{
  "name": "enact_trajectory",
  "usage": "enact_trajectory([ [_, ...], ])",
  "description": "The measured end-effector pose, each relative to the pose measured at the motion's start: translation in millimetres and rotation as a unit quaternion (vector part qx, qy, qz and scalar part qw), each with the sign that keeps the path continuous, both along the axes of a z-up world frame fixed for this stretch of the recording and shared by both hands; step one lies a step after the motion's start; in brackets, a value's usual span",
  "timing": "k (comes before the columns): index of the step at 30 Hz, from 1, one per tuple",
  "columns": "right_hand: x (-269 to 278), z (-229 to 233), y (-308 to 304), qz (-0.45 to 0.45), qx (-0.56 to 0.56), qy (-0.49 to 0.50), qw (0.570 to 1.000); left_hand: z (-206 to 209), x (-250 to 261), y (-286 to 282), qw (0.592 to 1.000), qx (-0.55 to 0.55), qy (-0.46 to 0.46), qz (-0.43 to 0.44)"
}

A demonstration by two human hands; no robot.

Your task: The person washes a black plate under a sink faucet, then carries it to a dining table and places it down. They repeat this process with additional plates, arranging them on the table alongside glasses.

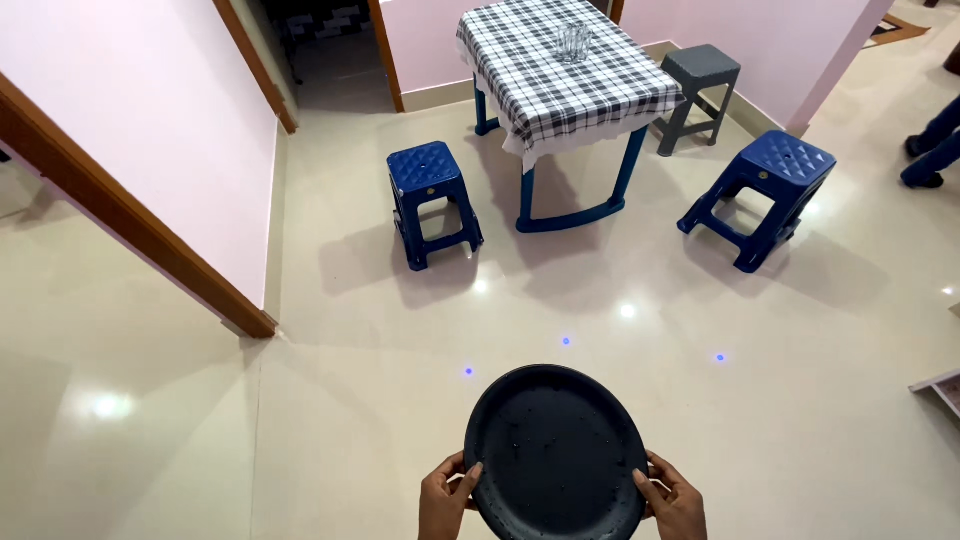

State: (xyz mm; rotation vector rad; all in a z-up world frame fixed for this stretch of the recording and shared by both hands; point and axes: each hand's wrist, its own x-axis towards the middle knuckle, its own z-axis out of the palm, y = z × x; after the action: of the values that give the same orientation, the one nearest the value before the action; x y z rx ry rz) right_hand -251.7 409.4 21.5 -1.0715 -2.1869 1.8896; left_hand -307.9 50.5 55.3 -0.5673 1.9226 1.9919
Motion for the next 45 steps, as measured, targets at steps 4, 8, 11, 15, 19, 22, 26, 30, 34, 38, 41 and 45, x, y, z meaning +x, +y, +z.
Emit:
enact_trajectory([
  [4, -75, -10, 38, -0.001, -0.034, 0.001, 0.999, -18, -66, 35, 0.999, 0.027, 0.037, 0.008],
  [8, -172, -10, 85, 0.032, -0.031, -0.001, 0.999, -24, -151, 67, 1.000, 0.018, -0.001, 0.008],
  [11, -243, 3, 115, 0.069, -0.025, -0.011, 0.997, -22, -212, 88, 1.000, 0.010, -0.025, 0.015],
  [15, -321, 43, 118, 0.077, -0.031, -0.030, 0.996, -6, -268, 108, 0.998, 0.020, -0.024, 0.059],
  [19, -398, 68, 116, 0.099, -0.039, -0.022, 0.994, 10, -332, 119, 0.996, 0.041, -0.016, 0.084],
  [22, -462, 63, 113, 0.106, -0.044, -0.021, 0.993, 5, -394, 120, 0.994, 0.023, -0.044, 0.100],
  [26, -536, 53, 107, 0.111, -0.037, -0.013, 0.993, -3, -471, 115, 0.994, 0.057, 0.004, 0.090],
  [30, -643, 62, 103, 0.091, -0.035, 0.001, 0.995, 12, -589, 115, 0.996, 0.051, -0.003, 0.077],
  [34, -725, 76, 93, 0.079, -0.039, 0.002, 0.996, 37, -681, 104, 0.999, 0.037, -0.013, 0.036],
  [38, -789, 84, 93, 0.068, -0.048, 0.033, 0.996, 56, -761, 105, 0.998, 0.042, 0.039, -0.010],
  [41, -843, 85, 102, 0.045, -0.045, 0.013, 0.998, 60, -822, 119, 0.998, 0.043, 0.033, -0.011],
  [45, -908, 68, 128, 0.041, -0.041, 0.018, 0.998, 47, -888, 142, 0.998, 0.045, 0.041, -0.009],
])
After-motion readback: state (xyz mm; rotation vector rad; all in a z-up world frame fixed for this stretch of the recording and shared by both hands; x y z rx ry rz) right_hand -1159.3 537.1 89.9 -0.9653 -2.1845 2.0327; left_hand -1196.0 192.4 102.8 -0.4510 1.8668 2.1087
